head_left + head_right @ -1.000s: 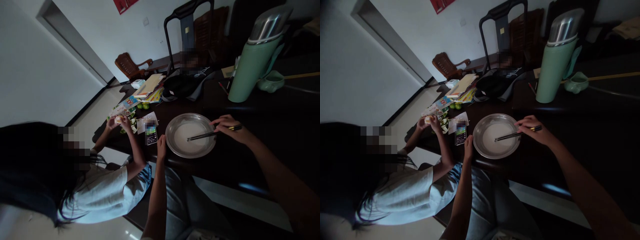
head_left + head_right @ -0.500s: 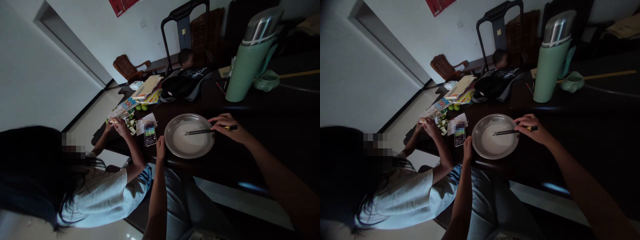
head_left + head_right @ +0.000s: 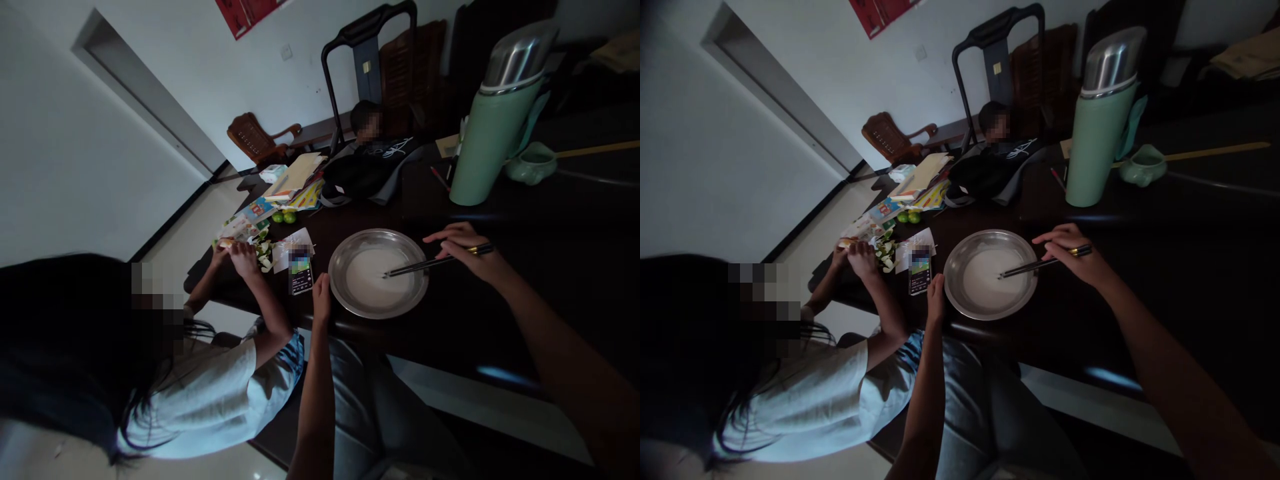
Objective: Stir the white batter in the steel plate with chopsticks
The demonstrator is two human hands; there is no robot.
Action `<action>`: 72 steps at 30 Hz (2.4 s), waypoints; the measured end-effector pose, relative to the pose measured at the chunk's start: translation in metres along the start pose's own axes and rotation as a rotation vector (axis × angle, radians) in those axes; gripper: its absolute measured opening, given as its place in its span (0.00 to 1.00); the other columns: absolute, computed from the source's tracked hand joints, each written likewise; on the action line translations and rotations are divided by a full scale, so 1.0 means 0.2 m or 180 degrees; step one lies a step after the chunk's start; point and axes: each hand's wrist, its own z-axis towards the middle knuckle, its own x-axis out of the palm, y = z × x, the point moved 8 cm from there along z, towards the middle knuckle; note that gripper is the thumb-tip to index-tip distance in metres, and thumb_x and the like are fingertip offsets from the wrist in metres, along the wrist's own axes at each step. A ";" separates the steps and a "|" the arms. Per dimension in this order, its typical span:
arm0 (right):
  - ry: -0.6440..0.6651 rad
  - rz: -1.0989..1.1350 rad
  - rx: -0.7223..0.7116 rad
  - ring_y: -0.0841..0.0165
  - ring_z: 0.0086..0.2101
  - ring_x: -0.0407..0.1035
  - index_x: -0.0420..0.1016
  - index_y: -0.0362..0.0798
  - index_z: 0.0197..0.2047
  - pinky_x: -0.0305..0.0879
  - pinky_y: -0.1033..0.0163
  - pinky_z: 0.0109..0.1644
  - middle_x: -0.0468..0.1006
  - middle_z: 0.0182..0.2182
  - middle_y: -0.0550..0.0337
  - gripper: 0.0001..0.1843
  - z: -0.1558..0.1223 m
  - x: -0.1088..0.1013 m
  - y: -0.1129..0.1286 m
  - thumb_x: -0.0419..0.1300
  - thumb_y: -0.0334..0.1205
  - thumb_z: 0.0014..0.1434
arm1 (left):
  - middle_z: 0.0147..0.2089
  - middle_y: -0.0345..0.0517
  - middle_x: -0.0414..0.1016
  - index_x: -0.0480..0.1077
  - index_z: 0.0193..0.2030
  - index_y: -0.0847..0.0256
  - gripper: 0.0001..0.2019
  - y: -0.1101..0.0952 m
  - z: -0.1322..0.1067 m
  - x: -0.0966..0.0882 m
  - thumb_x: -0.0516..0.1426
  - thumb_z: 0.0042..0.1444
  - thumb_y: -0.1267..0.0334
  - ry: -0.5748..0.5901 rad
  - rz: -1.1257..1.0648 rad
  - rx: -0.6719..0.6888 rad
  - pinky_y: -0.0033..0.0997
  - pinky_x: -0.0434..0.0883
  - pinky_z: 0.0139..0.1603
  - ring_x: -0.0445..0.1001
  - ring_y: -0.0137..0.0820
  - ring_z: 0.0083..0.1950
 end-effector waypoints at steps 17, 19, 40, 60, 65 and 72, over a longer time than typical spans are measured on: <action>0.0367 0.0020 -0.0200 0.47 0.52 0.72 0.86 0.67 0.35 0.65 0.32 0.58 0.88 0.48 0.69 0.17 -0.01 0.09 -0.02 0.59 0.59 0.67 | 0.27 0.36 0.60 0.62 0.24 0.58 0.25 0.01 0.00 0.00 0.61 0.59 0.40 -0.0066 -0.0005 -0.0059 0.27 0.63 0.35 0.59 0.29 0.33; 0.0200 -0.0091 -0.0115 0.47 0.55 0.71 0.86 0.66 0.35 0.63 0.32 0.60 0.88 0.50 0.68 0.20 0.00 0.05 -0.04 0.56 0.59 0.69 | 0.27 0.36 0.58 0.61 0.25 0.57 0.25 0.00 0.00 0.00 0.61 0.59 0.40 -0.0036 0.0000 -0.0005 0.27 0.62 0.35 0.58 0.29 0.33; 0.0131 -0.0027 -0.0136 0.47 0.52 0.72 0.86 0.63 0.32 0.65 0.33 0.58 0.89 0.48 0.68 0.21 0.01 0.05 -0.01 0.58 0.63 0.66 | 0.27 0.36 0.57 0.59 0.24 0.57 0.26 -0.02 0.00 0.00 0.60 0.62 0.41 0.0026 0.0090 0.0063 0.27 0.62 0.35 0.57 0.29 0.32; 0.0355 -0.0045 -0.0141 0.49 0.52 0.73 0.86 0.61 0.31 0.68 0.33 0.58 0.88 0.47 0.62 0.19 0.01 0.05 0.00 0.57 0.53 0.68 | 0.26 0.36 0.58 0.60 0.24 0.57 0.25 -0.02 0.00 0.01 0.61 0.60 0.42 -0.0067 0.0045 -0.0105 0.27 0.62 0.34 0.57 0.29 0.33; -0.0051 -0.0057 -0.0036 0.49 0.51 0.71 0.84 0.58 0.29 0.67 0.33 0.61 0.89 0.47 0.56 0.21 0.01 -0.01 -0.02 0.57 0.54 0.67 | 0.26 0.36 0.57 0.59 0.24 0.57 0.26 -0.02 -0.01 0.02 0.61 0.60 0.41 -0.0031 0.0049 -0.0079 0.27 0.62 0.34 0.57 0.28 0.32; 0.0274 -0.0048 -0.0116 0.49 0.52 0.73 0.85 0.64 0.31 0.67 0.34 0.58 0.88 0.47 0.67 0.16 0.01 0.04 0.00 0.60 0.55 0.66 | 0.26 0.35 0.55 0.58 0.23 0.57 0.27 -0.03 -0.01 0.01 0.61 0.61 0.41 -0.0022 0.0067 -0.0077 0.27 0.61 0.34 0.55 0.28 0.32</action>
